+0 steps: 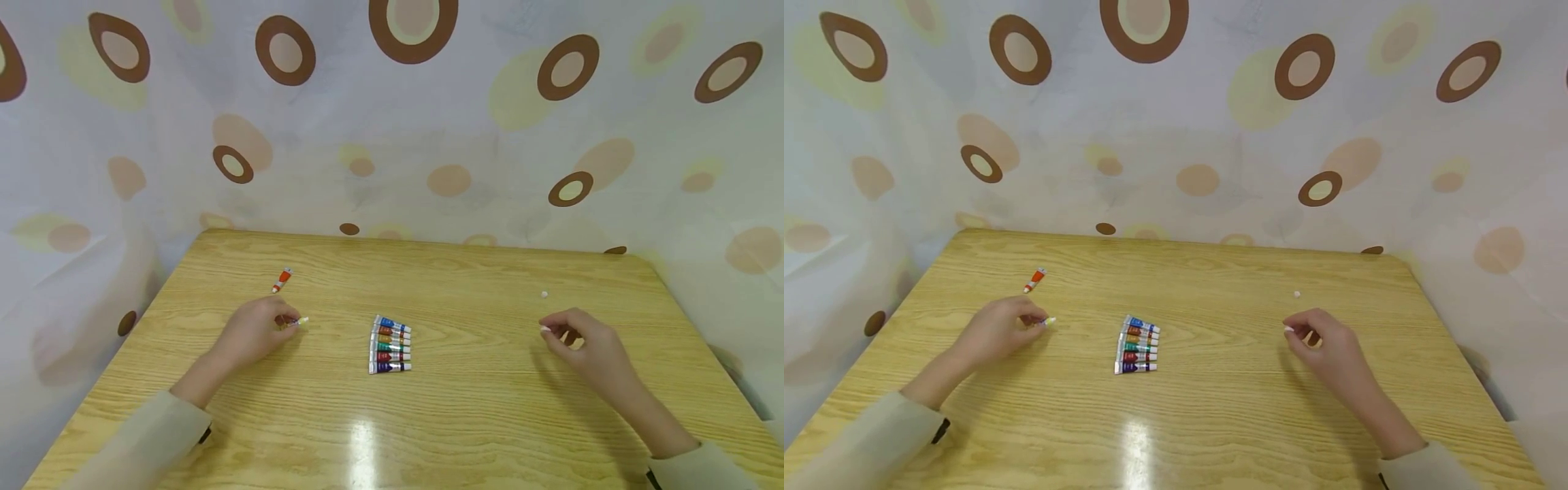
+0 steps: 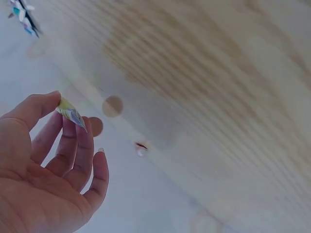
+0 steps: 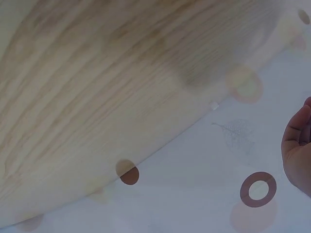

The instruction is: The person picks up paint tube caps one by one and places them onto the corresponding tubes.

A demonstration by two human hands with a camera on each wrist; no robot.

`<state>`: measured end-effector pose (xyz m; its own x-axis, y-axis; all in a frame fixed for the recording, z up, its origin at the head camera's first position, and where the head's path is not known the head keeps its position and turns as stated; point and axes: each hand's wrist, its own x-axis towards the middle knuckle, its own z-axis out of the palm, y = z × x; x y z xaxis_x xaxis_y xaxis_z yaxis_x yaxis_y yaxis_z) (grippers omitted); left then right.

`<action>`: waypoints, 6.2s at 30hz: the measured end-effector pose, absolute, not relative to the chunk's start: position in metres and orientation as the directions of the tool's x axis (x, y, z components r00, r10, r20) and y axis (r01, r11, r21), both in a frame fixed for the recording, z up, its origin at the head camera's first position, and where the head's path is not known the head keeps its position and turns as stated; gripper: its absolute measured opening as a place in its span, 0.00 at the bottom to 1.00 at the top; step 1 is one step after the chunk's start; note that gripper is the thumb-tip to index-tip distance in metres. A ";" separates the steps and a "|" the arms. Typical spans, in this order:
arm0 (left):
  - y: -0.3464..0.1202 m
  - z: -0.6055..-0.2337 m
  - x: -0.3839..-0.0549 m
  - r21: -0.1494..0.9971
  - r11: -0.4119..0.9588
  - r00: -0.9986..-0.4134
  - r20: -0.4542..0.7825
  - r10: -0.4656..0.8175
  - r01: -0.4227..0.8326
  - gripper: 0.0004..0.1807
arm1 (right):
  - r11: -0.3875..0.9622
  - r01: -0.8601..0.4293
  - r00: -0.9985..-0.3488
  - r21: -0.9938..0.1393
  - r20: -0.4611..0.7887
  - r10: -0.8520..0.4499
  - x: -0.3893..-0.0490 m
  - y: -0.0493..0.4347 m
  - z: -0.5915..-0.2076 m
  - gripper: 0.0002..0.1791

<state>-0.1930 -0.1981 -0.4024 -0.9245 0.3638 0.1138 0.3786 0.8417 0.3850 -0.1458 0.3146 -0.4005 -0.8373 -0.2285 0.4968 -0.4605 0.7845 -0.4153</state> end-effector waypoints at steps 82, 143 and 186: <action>-0.037 -0.374 -0.150 0.252 0.486 -0.545 0.472 0.693 0.837 0.02 | 0.472 -0.674 -0.738 -0.568 0.549 -0.393 -0.120 0.192 -0.403 0.09; -0.047 -0.382 -0.145 0.214 0.459 -0.503 0.464 0.729 0.862 0.02 | 0.436 -0.796 -0.601 -0.419 0.632 -0.489 -0.117 0.188 -0.415 0.22; -0.047 -0.387 -0.143 -0.063 0.464 -0.340 0.594 0.729 0.884 0.03 | 0.438 -0.732 -0.681 -0.522 0.554 -0.478 -0.114 0.181 -0.415 0.10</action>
<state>-0.1426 -0.0473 -0.3870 -0.3401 0.7289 0.5942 0.8835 0.4640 -0.0634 -0.1140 0.1806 -0.4151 -0.6814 -0.4783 0.5540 -0.7319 0.4378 -0.5222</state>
